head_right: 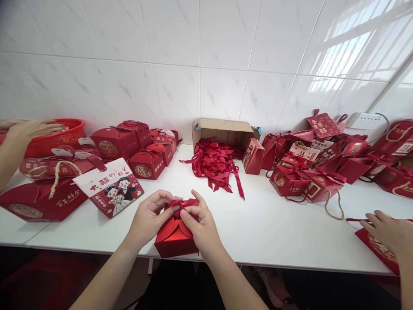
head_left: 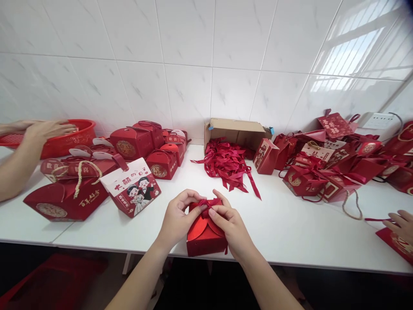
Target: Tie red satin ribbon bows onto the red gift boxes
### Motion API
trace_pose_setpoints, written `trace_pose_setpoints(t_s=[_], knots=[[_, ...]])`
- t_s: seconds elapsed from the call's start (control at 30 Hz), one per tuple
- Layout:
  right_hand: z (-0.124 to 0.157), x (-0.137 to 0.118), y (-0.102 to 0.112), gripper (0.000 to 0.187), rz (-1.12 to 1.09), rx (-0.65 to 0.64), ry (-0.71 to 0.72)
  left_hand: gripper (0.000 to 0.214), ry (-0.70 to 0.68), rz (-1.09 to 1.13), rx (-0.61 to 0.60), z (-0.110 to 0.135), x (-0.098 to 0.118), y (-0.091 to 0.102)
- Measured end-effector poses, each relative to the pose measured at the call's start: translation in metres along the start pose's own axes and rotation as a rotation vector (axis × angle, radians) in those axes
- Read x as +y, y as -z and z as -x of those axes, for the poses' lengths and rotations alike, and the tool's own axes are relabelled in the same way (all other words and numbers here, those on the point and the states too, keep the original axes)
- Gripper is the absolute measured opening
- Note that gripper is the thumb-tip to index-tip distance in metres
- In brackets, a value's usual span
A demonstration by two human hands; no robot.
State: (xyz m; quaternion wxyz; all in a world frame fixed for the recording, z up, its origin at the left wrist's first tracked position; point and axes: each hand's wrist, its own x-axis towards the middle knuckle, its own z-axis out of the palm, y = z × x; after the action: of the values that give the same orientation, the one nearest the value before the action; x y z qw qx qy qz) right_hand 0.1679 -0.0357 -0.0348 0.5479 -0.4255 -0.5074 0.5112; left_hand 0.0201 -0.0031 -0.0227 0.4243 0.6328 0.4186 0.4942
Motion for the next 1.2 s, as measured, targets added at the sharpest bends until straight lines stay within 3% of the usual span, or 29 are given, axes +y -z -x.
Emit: trace_pose_setpoints(t_s=[0.17,0.27,0.37,0.47,0.57,0.73,0.87,0.93,1.03,1.07,1.2], knots=[[-0.001,0.002,-0.002,0.026,0.011,0.121,0.003,0.010,-0.127,-0.011,0.080,-0.010,0.000,-0.002],[-0.001,0.006,-0.005,0.025,0.008,0.179,0.022,0.005,-0.193,-0.143,-0.033,-0.007,0.008,0.003],[0.001,0.008,-0.006,0.026,0.024,0.176,0.022,0.011,-0.215,-0.301,-0.145,-0.003,0.014,0.008],[0.006,0.004,-0.002,0.030,0.082,0.136,0.012,0.010,-0.202,-0.348,-0.094,-0.005,0.015,0.010],[0.012,-0.004,0.009,0.033,0.232,0.076,0.022,0.010,-0.187,-0.336,-0.134,-0.011,0.014,0.012],[0.014,-0.012,0.027,0.024,0.522,0.067,0.234,0.013,-0.249,-0.374,-0.269,-0.012,0.017,0.016],[0.015,-0.022,0.031,0.036,0.710,0.092,0.412,0.013,-0.275,-0.408,-0.284,-0.008,0.022,0.018],[0.021,-0.034,0.033,0.041,0.734,-0.008,0.386,0.012,-0.286,-0.417,-0.296,-0.005,0.025,0.019],[0.028,-0.059,0.040,0.048,0.677,-0.304,0.222,0.013,-0.302,-0.439,-0.317,-0.002,0.030,0.020],[0.028,-0.066,0.042,0.045,0.684,-0.347,0.203,0.014,-0.305,-0.450,-0.326,-0.001,0.031,0.020],[0.004,-0.074,0.050,0.040,0.810,-0.362,0.396,0.015,-0.311,-0.515,-0.357,-0.001,0.036,0.022]])
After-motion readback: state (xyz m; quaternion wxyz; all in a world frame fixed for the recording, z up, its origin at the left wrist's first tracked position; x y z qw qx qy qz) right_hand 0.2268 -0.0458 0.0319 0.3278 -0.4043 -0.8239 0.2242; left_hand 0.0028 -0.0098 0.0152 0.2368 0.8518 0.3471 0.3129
